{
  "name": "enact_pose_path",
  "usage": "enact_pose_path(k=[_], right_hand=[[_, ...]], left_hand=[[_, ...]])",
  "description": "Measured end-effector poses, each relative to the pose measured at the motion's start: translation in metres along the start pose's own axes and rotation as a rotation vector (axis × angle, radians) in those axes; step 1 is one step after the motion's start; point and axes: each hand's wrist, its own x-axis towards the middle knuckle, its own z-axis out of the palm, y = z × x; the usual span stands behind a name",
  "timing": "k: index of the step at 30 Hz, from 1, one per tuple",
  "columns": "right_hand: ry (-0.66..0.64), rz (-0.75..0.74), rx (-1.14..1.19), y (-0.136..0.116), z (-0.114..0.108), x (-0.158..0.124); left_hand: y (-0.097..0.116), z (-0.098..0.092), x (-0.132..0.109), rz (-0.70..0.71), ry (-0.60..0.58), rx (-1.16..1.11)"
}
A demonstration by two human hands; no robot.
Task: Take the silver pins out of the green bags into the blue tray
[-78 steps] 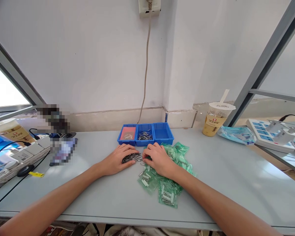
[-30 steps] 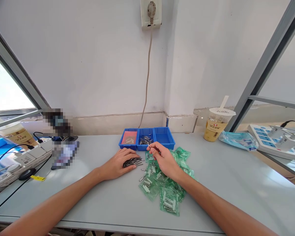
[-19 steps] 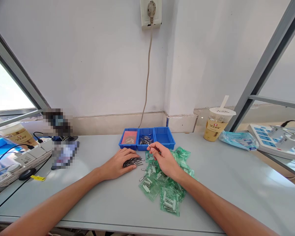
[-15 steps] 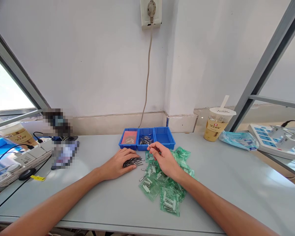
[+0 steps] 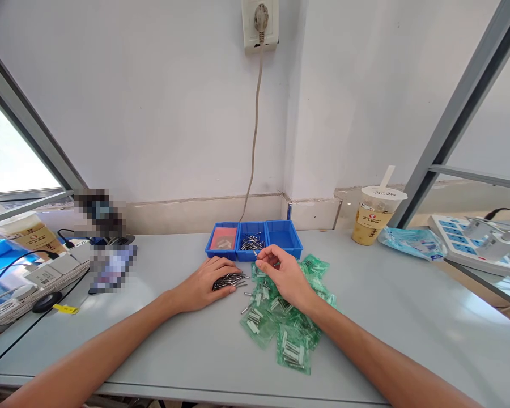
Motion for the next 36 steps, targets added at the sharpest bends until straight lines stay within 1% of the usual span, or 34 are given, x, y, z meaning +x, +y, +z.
enact_pose_path(k=[15, 22, 32, 34, 36], right_hand=[[-0.014, 0.005, -0.003, -0.0056, 0.0036, -0.0009], [-0.034, 0.033, 0.045, -0.007, 0.0038, -0.0015], [-0.04, 0.031, 0.015, -0.006, 0.0025, -0.0016], [-0.025, 0.016, -0.001, -0.0052, 0.0023, -0.0018], [0.016, -0.008, -0.016, -0.0051, 0.0015, -0.0021]], left_hand=[[0.0002, 0.0002, 0.0003, -0.004, -0.002, 0.001], [0.0017, -0.001, 0.0004, -0.005, -0.003, 0.004], [0.0022, -0.0014, 0.0009, -0.001, -0.001, 0.007], [0.0018, -0.0011, 0.0008, -0.001, 0.001, 0.004], [0.0014, -0.0008, 0.0009, -0.002, 0.0, 0.003]])
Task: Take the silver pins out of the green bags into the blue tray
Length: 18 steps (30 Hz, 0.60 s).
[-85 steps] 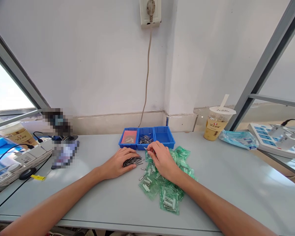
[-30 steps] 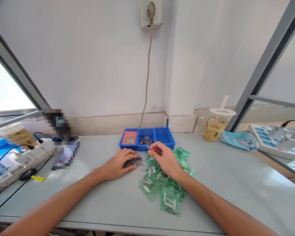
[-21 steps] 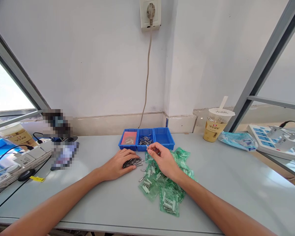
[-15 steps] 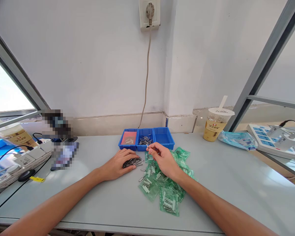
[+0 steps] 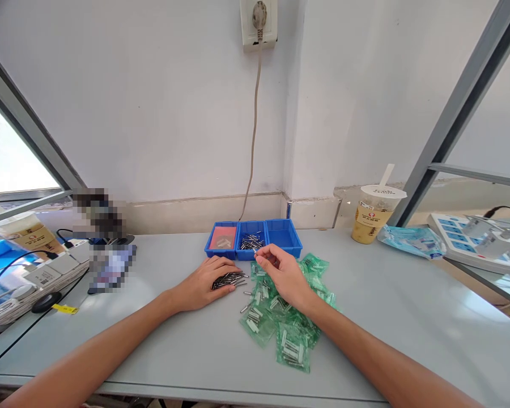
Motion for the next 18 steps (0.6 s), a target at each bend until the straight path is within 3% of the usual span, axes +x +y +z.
enact_pose_path(k=[6, 10, 18], right_hand=[[0.153, -0.148, -0.16, -0.0049, -0.0043, -0.0023], [0.133, -0.203, -0.227, -0.0085, -0.0041, -0.0043], [0.009, 0.049, 0.065, -0.0053, -0.0021, 0.0]], left_hand=[[-0.0006, 0.0004, 0.0003, 0.002, 0.002, -0.007], [-0.0001, 0.0001, 0.0001, 0.003, 0.004, -0.008], [-0.0009, 0.0005, -0.0004, 0.001, 0.011, 0.006]])
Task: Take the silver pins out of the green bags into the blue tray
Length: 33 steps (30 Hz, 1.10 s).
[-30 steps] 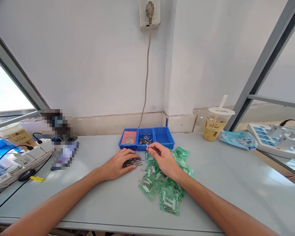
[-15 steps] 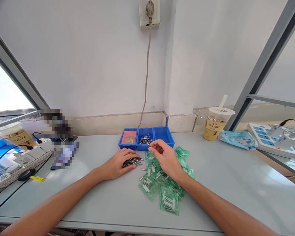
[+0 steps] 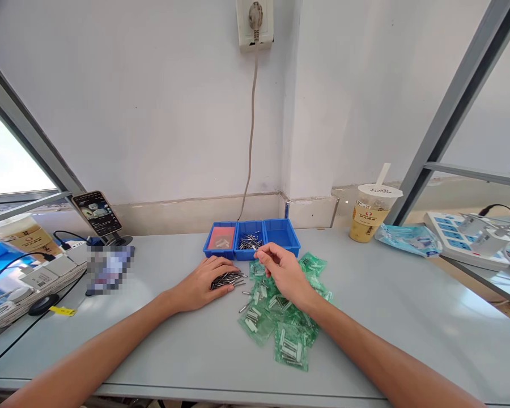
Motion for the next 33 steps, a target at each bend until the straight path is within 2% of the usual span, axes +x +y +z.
enact_pose_path(k=[5, 14, 22, 25, 27, 29, 33], right_hand=[[0.018, 0.067, 0.128, 0.0, 0.0, 0.003], [0.041, 0.134, 0.15, -0.001, -0.002, 0.003], [0.082, 0.172, 0.341, 0.009, 0.0, 0.018], [0.04, 0.174, 0.404, 0.007, -0.002, 0.021], [-0.017, 0.153, 0.338, 0.005, -0.004, 0.019], [-0.062, 0.083, 0.159, 0.003, -0.004, 0.016], [-0.142, -0.209, -0.391, 0.005, -0.003, 0.007]], left_hand=[[0.001, 0.0, 0.0, -0.008, -0.002, 0.004], [0.0, 0.001, 0.001, -0.009, 0.008, 0.015], [-0.001, 0.003, 0.002, -0.005, 0.01, 0.013], [-0.001, 0.002, 0.002, -0.006, 0.003, 0.01], [-0.001, 0.002, 0.002, -0.005, 0.004, 0.011], [-0.001, 0.002, 0.002, -0.005, 0.006, 0.012], [-0.001, 0.004, 0.001, -0.013, 0.028, 0.029]])
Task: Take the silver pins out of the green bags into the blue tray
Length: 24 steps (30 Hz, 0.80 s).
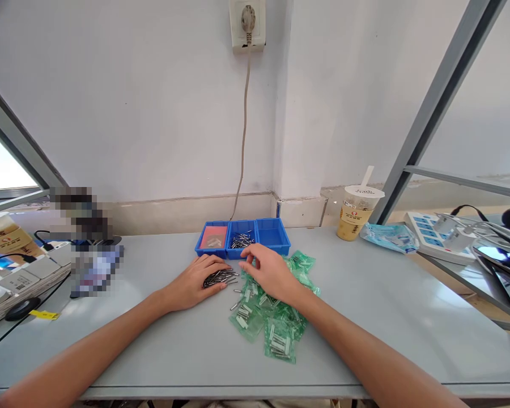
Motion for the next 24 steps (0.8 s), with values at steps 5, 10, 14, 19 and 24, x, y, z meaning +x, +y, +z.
enact_pose_path(k=[5, 10, 14, 19, 24], right_hand=[[-0.207, -0.112, -0.397, 0.001, 0.006, -0.006], [-0.245, -0.092, -0.435, 0.0, 0.011, -0.005], [-0.241, -0.087, -0.417, -0.001, 0.013, -0.004], [-0.25, -0.092, -0.397, 0.0, 0.016, -0.005], [-0.228, -0.122, -0.41, 0.0, 0.018, -0.007]], left_hand=[[0.0, 0.003, -0.001, -0.05, 0.013, 0.04], [0.001, 0.003, 0.0, -0.059, -0.007, 0.019], [0.003, 0.002, 0.001, -0.066, -0.004, -0.016], [0.004, 0.003, 0.002, -0.074, 0.006, -0.033], [0.004, 0.006, 0.003, -0.056, 0.016, -0.028]])
